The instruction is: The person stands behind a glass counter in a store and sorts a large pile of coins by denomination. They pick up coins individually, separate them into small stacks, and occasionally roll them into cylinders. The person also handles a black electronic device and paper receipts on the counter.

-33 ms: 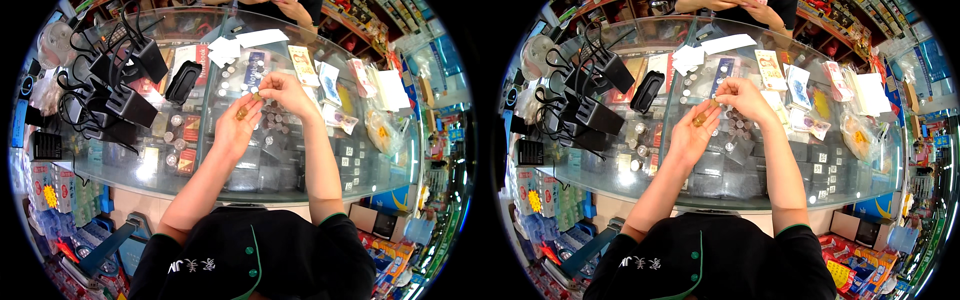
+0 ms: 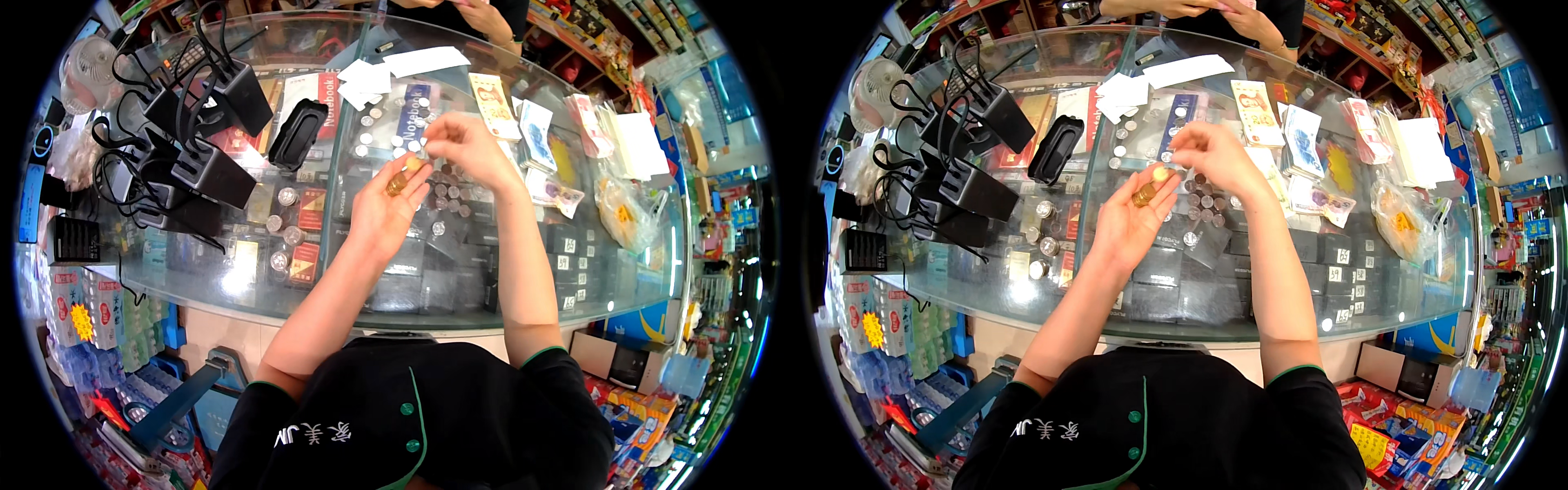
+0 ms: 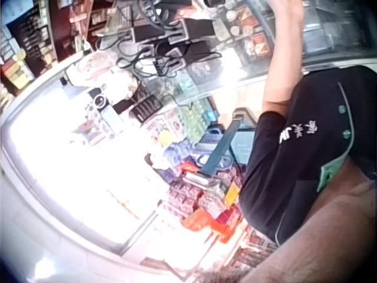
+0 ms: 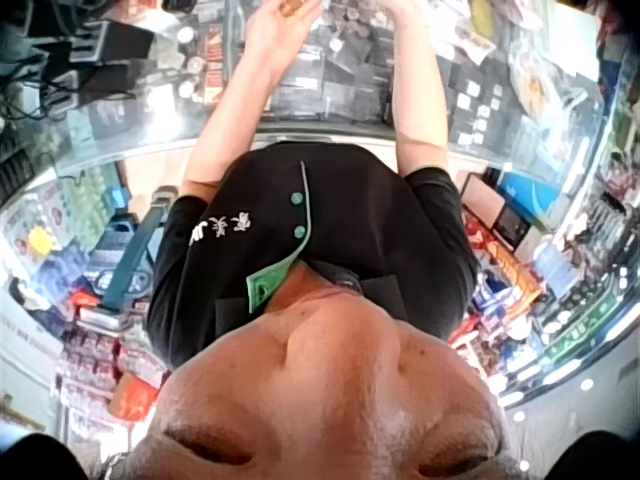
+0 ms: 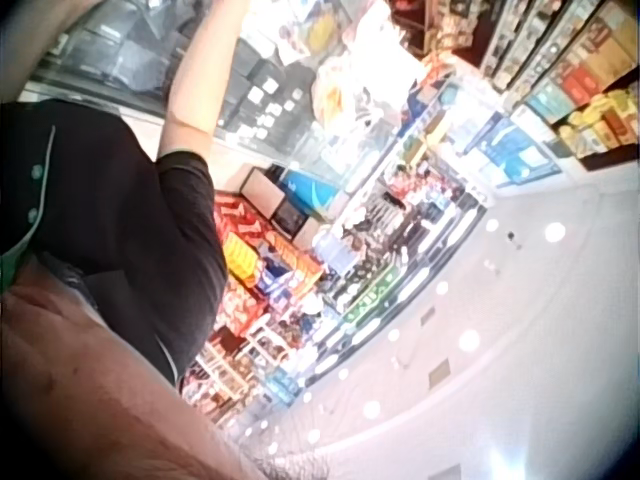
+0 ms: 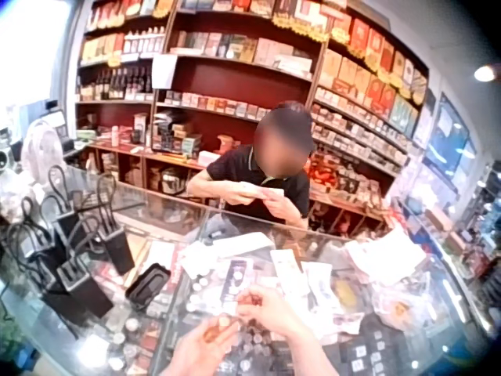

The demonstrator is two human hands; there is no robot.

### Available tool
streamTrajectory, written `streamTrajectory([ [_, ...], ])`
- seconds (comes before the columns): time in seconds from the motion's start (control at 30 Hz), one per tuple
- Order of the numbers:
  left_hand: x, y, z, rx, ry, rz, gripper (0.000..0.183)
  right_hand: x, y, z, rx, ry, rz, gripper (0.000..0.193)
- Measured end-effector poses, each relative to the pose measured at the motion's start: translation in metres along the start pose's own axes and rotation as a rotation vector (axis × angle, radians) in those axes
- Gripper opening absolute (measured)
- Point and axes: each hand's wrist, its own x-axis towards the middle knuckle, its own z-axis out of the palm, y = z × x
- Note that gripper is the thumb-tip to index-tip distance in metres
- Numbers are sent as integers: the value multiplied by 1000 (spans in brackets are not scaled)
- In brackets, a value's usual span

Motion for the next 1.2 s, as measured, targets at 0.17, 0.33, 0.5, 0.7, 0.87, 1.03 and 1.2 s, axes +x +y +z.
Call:
streamTrajectory([
  [0.17,6,3,-17,-9,-60,-70,22,5,35,-44,-294,389,43,10],
  [0.33,5,2,-21,-52,-206,-139,20,-8,30,-29,-420,349,87,9],
  [0.5,3,-3,-12,-7,-54,-109,21,-1,29,-7,-479,270,-117,17],
  [0.7,3,-6,-6,47,-16,-61,29,13,28,-4,-604,204,-125,18],
  [0.87,0,-4,-1,17,-30,-73,36,1,2,-2,-175,-58,-52,16],
  [1.03,6,-8,-14,-5,-59,-95,26,38,13,-12,-514,215,0,22],
  [1.2,5,-5,-12,-25,-23,-102,18,63,41,-16,-456,180,-31,19],
])
